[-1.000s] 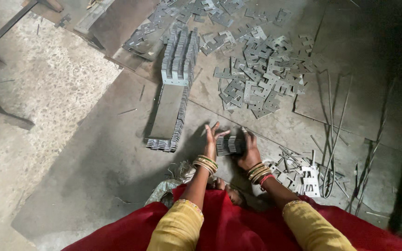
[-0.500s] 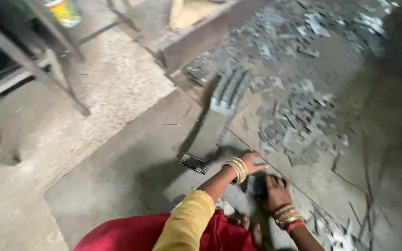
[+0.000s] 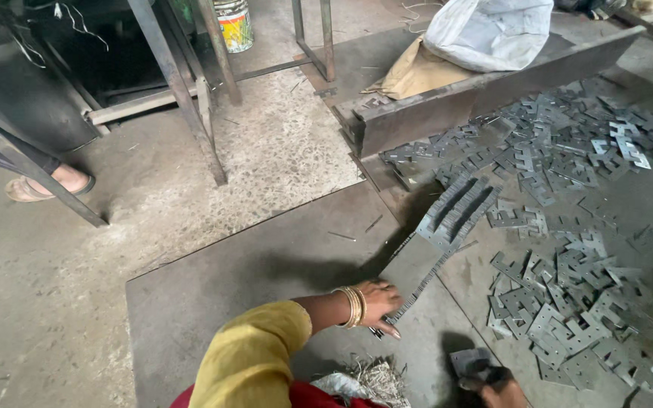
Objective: The person sits on the floor and repeatedly picks up small metal brackets from a scattered pile. They align and stack the brackets into neat vertical columns on the floor.
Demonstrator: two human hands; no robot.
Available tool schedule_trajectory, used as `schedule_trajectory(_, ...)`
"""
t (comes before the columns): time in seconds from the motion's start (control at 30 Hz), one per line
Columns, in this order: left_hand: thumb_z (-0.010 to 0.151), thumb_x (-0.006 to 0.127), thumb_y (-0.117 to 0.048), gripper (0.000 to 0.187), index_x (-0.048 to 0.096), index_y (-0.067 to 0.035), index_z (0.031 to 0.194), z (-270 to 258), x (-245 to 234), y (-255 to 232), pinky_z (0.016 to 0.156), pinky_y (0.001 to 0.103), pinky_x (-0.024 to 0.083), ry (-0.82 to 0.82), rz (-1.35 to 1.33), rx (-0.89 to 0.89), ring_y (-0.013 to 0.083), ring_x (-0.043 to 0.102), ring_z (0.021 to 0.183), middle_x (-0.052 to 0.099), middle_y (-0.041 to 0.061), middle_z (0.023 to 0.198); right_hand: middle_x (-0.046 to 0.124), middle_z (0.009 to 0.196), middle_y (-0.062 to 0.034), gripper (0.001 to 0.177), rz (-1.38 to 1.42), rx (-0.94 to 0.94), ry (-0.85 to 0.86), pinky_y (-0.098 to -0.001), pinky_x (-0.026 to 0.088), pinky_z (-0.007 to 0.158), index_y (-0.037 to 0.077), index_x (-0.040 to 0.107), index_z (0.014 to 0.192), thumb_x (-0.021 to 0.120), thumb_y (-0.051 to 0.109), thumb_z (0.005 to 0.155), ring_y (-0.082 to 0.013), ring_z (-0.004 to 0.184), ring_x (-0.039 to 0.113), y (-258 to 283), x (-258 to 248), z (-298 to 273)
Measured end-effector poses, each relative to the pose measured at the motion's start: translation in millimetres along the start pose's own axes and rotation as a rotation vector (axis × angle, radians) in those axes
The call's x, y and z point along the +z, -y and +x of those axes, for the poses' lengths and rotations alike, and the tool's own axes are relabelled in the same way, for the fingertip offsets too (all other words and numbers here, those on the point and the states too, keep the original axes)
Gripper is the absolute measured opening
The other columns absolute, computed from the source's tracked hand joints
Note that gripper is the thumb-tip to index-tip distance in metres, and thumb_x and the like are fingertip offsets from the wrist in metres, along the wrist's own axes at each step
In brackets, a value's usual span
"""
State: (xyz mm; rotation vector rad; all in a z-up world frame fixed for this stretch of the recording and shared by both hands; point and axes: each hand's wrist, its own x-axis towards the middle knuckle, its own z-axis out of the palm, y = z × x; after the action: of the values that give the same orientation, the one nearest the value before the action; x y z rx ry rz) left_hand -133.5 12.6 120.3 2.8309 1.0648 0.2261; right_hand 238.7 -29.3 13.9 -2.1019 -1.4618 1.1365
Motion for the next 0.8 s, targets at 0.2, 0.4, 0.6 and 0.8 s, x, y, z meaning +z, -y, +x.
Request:
schedule_trajectory(0.2,0.089,0.055,-0.073,0.069,0.071,-0.008,0.103,7,20,3,0.09,0.049,0.057,0.029,-0.02,0.004,0.0385,0.066,0.108,0.07,0.016,0.108,0.072,0.082,-0.0155,0.053,0.55,0.023,0.12,-0.0414,0.044,0.055,-0.005,0.072,0.115,0.086,0.017,0.069,-0.029,0.065,0.059,44,8,22)
schedule_trajectory(0.4,0.09,0.057,-0.068,0.065,0.071,-0.007,0.107,4,16,2,0.093,0.048,0.057,0.076,-0.055,0.001,0.0371,0.067,0.11,0.07,0.017,0.11,0.075,0.082,-0.0136,0.066,0.279,-0.211,-0.008,-0.0381,0.056,0.062,0.003,0.07,0.115,0.093,0.025,0.057,-0.0246,0.067,0.07,173,18,34)
schedule_trajectory(0.6,0.09,0.066,-0.057,0.06,0.068,-0.004,0.117,6,13,4,0.097,0.049,0.054,0.215,-0.081,-0.044,0.0394,0.063,0.116,0.067,0.02,0.123,0.069,0.102,-0.0264,0.091,-0.621,-0.598,-0.053,-0.0491,0.057,0.087,-0.003,0.041,0.137,0.086,0.021,0.062,-0.0433,0.098,0.069,254,47,38)
schedule_trajectory(0.8,0.092,0.068,-0.053,0.058,0.066,-0.002,0.119,9,7,4,0.1,0.05,0.051,0.183,-0.09,-0.016,0.0404,0.06,0.121,0.064,0.021,0.128,0.053,0.142,-0.022,0.087,-0.768,-0.74,-0.126,-0.0503,0.039,0.114,-0.002,0.037,0.148,0.076,0.024,0.075,-0.0391,0.134,0.05,236,57,40)
